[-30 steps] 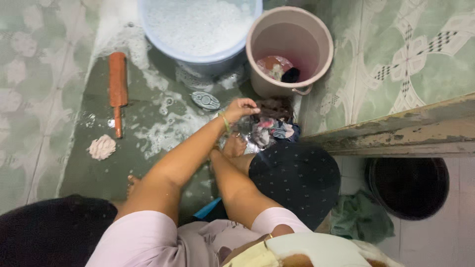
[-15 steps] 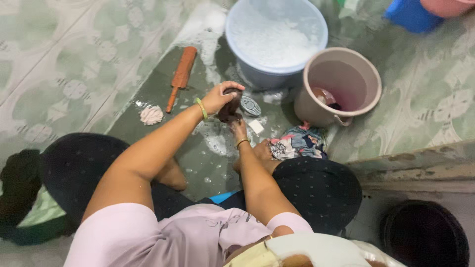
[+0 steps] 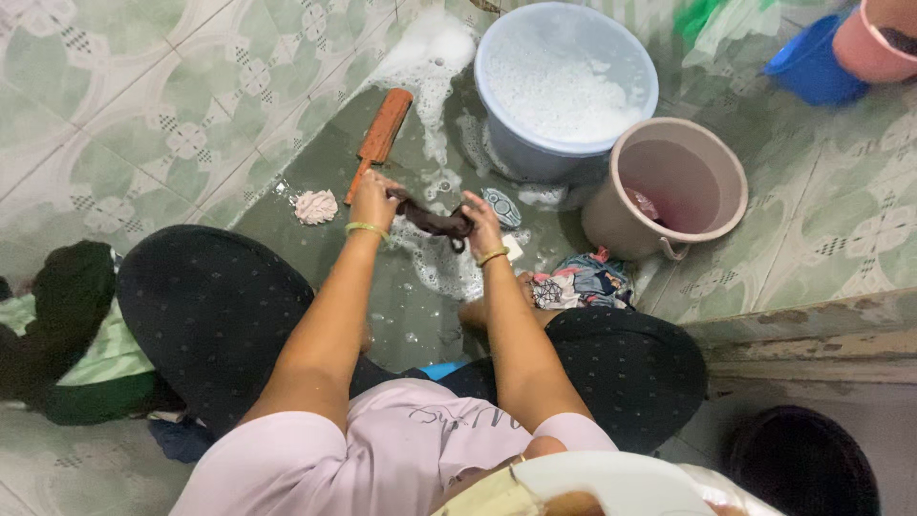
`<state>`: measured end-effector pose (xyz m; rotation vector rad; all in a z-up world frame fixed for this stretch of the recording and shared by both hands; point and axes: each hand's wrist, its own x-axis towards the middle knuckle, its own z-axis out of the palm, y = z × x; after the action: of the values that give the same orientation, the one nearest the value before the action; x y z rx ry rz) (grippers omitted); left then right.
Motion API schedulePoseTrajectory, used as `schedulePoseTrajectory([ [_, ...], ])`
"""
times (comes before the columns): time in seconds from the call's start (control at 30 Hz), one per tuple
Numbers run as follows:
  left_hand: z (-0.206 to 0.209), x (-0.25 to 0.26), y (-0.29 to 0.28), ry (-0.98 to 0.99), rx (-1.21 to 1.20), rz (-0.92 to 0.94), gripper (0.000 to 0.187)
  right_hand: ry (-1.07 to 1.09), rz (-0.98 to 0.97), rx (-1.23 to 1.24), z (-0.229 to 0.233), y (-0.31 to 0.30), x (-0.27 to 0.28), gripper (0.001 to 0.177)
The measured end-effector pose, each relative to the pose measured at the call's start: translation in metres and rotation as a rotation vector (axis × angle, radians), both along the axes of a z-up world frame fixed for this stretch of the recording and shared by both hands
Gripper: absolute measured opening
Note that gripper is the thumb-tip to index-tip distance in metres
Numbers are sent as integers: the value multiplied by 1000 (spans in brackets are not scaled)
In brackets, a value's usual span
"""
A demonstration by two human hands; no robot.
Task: The person washes clothes by hand in a tiled area, scrubbing items on the floor with soap and rinsing them in a bucket of soapy water. They handle several garments, including a pink cloth, a dark cloth, and a patterned shirt, repeatedly scrubbing and rinsing each piece.
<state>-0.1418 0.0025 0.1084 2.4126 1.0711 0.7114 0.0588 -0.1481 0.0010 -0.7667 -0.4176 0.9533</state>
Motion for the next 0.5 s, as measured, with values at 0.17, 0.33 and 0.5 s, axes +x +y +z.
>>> schedulePoseTrajectory([
  [0.17, -62, -3, 34, -105, -77, 32, 30, -757, -12, -293, 14, -30, 32, 51],
  [0.33, -89, 12, 48, -663, -724, -32, 39, -912, 66, -515, 1, -37, 30, 31],
  [0.5, -88, 25, 31, -1021, -1169, -471, 31, -712, -522, -755, -28, -35, 42, 25],
])
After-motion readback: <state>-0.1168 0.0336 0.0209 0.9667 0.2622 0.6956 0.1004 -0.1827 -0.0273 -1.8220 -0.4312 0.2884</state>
